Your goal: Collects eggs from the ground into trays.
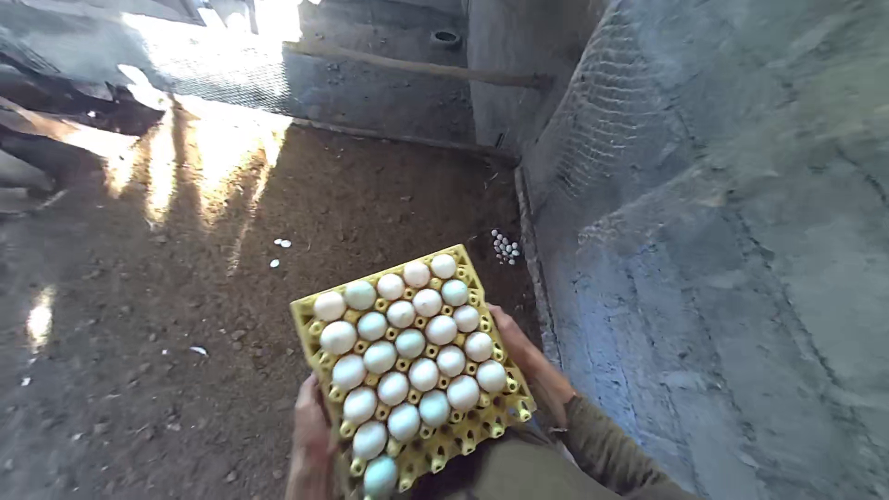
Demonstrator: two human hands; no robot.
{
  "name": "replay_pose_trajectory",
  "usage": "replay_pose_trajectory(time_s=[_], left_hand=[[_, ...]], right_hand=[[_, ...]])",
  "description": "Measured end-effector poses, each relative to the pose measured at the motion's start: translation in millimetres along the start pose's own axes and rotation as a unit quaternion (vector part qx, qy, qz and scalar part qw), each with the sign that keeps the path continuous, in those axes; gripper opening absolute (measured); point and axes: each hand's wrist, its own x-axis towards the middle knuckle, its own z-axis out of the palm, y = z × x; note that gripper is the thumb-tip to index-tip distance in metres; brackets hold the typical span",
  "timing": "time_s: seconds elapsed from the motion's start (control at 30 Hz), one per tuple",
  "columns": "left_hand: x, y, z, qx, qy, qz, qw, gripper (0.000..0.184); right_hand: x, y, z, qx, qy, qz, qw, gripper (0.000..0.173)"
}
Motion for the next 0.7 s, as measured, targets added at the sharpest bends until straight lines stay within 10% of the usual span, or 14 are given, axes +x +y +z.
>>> replay_pose_trajectory(time_s=[0.4,0.7], left_hand=[[246,-17,155,0.060,0.001,-0.111,0.992,0.055],[481,-183,216,0.252,0.157,-0.105,0.949,0.054]], right_hand=[[230,-49,-67,0.094,0.026,0.027,0.995,0.059],[546,33,-124,-0.090,0.001,0.166,0.982,0.063]])
